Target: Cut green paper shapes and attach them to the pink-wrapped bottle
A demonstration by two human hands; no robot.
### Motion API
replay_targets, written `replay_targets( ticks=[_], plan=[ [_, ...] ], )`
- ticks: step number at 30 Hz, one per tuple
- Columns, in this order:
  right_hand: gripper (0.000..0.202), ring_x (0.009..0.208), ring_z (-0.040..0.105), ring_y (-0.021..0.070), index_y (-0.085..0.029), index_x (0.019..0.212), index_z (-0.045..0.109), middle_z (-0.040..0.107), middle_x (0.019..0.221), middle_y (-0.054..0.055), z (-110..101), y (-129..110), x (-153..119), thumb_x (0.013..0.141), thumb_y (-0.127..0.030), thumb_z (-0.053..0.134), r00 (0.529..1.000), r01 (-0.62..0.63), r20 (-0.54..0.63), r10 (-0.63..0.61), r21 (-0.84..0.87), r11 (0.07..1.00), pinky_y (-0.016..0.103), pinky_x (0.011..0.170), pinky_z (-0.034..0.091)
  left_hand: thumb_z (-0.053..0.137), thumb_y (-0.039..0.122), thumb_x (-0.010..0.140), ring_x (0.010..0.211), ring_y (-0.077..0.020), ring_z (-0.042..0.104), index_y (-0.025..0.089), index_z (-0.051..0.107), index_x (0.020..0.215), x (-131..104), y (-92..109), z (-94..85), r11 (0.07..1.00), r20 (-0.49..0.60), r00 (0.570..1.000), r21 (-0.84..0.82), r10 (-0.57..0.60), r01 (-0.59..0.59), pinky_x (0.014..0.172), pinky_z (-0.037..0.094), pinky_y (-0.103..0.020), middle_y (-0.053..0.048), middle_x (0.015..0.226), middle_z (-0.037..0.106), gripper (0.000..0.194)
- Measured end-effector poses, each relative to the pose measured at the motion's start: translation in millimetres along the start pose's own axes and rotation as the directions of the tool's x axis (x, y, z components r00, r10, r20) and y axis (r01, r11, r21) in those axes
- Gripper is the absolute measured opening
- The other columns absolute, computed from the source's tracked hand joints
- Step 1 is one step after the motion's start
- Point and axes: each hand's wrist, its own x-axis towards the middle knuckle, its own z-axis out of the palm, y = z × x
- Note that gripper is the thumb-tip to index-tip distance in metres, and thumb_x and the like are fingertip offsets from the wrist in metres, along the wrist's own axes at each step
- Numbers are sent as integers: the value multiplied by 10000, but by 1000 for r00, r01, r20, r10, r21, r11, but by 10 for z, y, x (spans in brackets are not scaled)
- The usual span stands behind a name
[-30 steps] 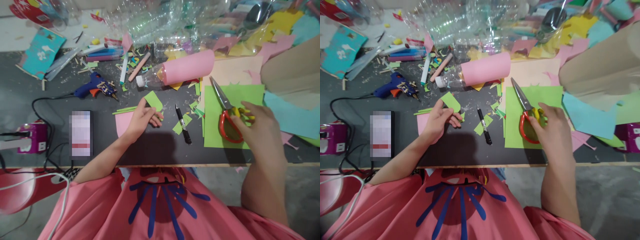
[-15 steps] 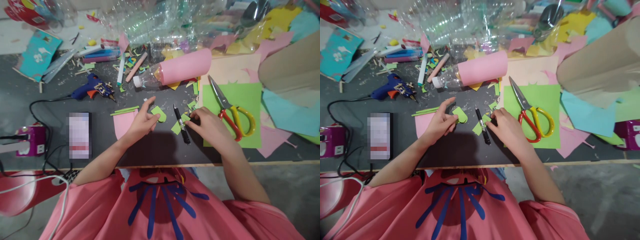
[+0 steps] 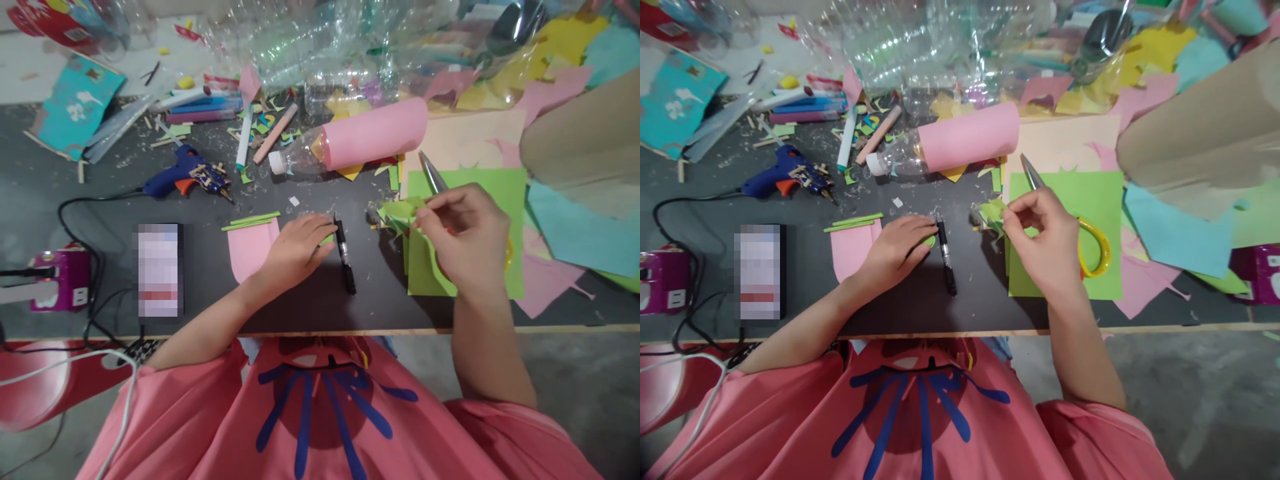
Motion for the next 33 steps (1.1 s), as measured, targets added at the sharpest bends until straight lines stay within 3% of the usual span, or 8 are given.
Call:
replay_targets(
  ticks=[3, 6, 9, 13, 19, 23, 30, 33],
  plan=[
    [110, 563, 579, 123, -225, 750, 541, 593, 664, -31, 52, -56, -6, 771, -260, 642, 998, -19, 67, 6, 192, 981, 288, 568, 490, 373, 350, 947, 1070, -267, 603, 152, 662, 1065, -27, 39, -29, 999, -40, 998, -5, -54, 54, 926, 429, -425, -139, 1107, 697, 370],
    [105, 542, 568, 114, -226, 742, 559, 587, 643, -35, 144, -138, -9, 764, -268, 653, 972, -92, 235, 26, 273, 958, 268, 528, 477, 402, 419, 933, 1005, -219, 616, 173, 644, 1057, -39, 85, -76, 958, -87, 988, -268, -128, 100, 875, 453, -355, -113, 1053, 696, 367],
    [108, 560, 561, 108, -223, 736, 564, 586, 643, -33, 253, -221, -31, 772, -285, 645, 935, -136, 353, 31, 277, 951, 252, 533, 475, 495, 531, 867, 771, -147, 638, 175, 613, 1041, -36, 132, -95, 747, 55, 972, -631, -228, 211, 667, 480, -242, -72, 907, 694, 413],
    [114, 619, 589, 114, -222, 773, 576, 617, 699, -18, 326, -265, -113, 812, -322, 616, 904, -107, 428, -13, 254, 961, 252, 594, 502, 608, 512, 795, 471, -71, 518, 174, 580, 759, -27, 196, -88, 590, 241, 929, -720, -280, 365, 461, 378, -177, 32, 591, 567, 341],
    [227, 765, 637, 192, -209, 987, 621, 668, 936, 73, -76, -61, -223, 867, -388, 549, 958, 127, 278, -74, -180, 976, 343, 726, 521, 567, 376, 809, 398, -53, 419, 188, 471, 621, -4, 225, -106, 615, 181, 906, -682, -384, 397, 414, 282, -173, 76, 463, 413, 283],
    [440, 934, 609, 341, -90, 1127, 617, 653, 999, 217, -485, 262, -248, 888, -417, 444, 973, 178, 229, -41, -621, 763, 480, 845, 484, 559, 343, 792, 364, -46, 370, 197, 457, 618, 14, 239, -128, 584, 142, 899, -716, -415, 383, 394, 257, -184, 85, 446, 388, 249],
    [542, 820, 578, 323, -84, 1281, 546, 616, 889, 190, -570, 508, -224, 766, -253, 524, 981, 59, 163, 106, -770, 635, 453, 817, 475, 604, 332, 763, 351, -32, 388, 190, 485, 645, 17, 200, -124, 559, 71, 886, -752, -458, 350, 385, 257, -173, 98, 447, 384, 219],
    [612, 867, 578, 319, -86, 1331, 504, 579, 926, 191, -543, 457, -171, 743, -250, 562, 963, -81, 102, 251, -777, 625, 412, 780, 487, 612, 368, 753, 322, -20, 354, 187, 472, 642, 23, 143, -86, 443, 101, 871, -829, -481, 341, 358, 223, -161, 99, 427, 412, 255]
  ],
)
